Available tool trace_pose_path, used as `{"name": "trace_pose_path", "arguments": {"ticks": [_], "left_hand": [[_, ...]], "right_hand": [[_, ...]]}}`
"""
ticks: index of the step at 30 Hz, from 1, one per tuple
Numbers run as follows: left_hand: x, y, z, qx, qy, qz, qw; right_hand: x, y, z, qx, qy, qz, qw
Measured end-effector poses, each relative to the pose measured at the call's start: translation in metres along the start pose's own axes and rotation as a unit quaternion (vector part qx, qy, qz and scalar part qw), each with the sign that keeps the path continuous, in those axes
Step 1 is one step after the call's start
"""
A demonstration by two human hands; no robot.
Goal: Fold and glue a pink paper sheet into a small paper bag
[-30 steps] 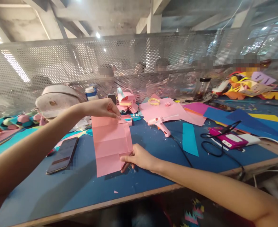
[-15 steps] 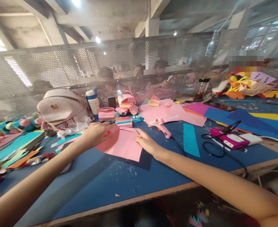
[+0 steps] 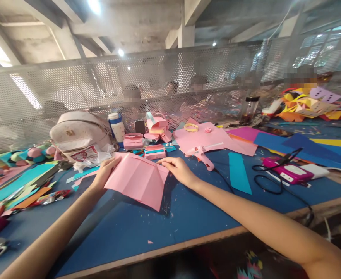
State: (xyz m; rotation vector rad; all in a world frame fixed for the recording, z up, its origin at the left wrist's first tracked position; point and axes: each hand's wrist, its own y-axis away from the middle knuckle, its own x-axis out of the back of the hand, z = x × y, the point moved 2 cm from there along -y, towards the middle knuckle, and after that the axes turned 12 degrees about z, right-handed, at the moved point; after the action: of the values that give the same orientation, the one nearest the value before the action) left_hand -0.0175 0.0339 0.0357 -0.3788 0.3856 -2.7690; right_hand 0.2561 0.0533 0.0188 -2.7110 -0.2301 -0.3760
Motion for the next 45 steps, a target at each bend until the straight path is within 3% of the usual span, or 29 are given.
{"name": "trace_pose_path", "arguments": {"ticks": [3,6,13,17,23,32,39,45], "left_hand": [[0.000,0.000,-0.007,0.034,0.060,-0.003,0.998],[-0.004,0.005,-0.005,0.039,0.095,-0.011,0.995],[-0.024,0.025,-0.003,0.030,0.096,-0.068,0.993],[-0.030,0.028,-0.008,0.001,0.097,-0.076,0.992],[-0.027,0.025,-0.008,-0.007,0.097,-0.068,0.993],[-0.020,0.014,-0.009,-0.016,0.084,-0.044,0.995],[-0.020,0.018,-0.015,0.032,0.105,-0.034,0.993],[-0.020,0.019,-0.018,0.102,0.170,-0.049,0.979]], "right_hand": [[0.008,-0.004,0.006,-0.059,-0.043,0.007,0.997],[0.010,-0.001,0.007,-0.072,-0.059,-0.004,0.996],[0.001,0.002,0.021,-0.021,0.014,-0.068,0.997],[0.005,-0.002,0.021,-0.007,0.014,-0.047,0.999],[0.009,-0.003,0.016,0.004,0.036,-0.009,0.999],[0.010,-0.001,0.014,-0.021,0.049,-0.039,0.998],[0.006,0.004,0.012,0.039,0.079,-0.052,0.995],[0.007,-0.001,0.014,-0.003,0.036,-0.041,0.999]]}}
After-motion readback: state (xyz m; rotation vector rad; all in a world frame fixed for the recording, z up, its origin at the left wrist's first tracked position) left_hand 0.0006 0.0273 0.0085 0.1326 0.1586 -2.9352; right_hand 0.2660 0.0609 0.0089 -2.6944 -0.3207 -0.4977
